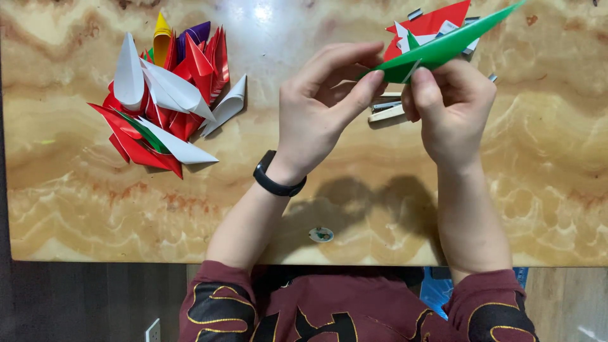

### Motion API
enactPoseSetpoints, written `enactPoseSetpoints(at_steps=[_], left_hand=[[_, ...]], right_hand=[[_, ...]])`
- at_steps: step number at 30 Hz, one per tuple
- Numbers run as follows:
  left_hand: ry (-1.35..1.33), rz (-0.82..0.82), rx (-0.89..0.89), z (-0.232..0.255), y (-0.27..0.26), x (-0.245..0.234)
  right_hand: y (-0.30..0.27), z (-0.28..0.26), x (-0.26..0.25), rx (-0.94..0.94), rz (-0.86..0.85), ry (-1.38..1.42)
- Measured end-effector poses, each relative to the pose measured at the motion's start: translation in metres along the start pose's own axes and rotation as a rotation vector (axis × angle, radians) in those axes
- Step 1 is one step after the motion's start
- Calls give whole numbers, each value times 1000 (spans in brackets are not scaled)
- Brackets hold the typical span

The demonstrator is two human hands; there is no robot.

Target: Fold colored paper into cone shapes and secure them with a stapler.

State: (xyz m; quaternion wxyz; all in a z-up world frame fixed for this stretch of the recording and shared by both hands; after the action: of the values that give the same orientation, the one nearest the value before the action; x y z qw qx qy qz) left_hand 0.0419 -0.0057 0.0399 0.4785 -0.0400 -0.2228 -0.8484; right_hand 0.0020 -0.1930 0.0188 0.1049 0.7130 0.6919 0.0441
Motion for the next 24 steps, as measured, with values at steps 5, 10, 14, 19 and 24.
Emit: enactPoseSetpoints(at_steps=[5, 10, 14, 19, 24], left_hand=[[119, -33, 32, 9, -1, 3], [339, -43, 137, 23, -1, 12], [321, -48, 130, 22, -3, 13], [293, -41, 145, 23, -5, 16], [190, 25, 75, 15, -9, 22]], right_hand=[[-3, 1, -5, 41, -21, 24], [-2, -7, 2, 26, -19, 227], [-5, -6, 3, -22, -20, 232], [-11, -9, 5, -74, 24, 141], [-11, -8, 11, -70, 58, 85]])
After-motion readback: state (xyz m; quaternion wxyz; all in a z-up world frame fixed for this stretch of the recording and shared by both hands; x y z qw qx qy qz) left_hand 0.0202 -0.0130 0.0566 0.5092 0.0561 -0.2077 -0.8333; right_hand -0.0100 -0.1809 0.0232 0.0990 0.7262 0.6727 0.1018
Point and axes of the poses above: each hand's wrist, its own y-axis towards the middle knuckle, its own x-axis out of the palm, z = x × y, the point moved 4 cm from there along y, towards the middle knuckle, and after that the axes turned 8 degrees about -z, right-handed, at the moved point
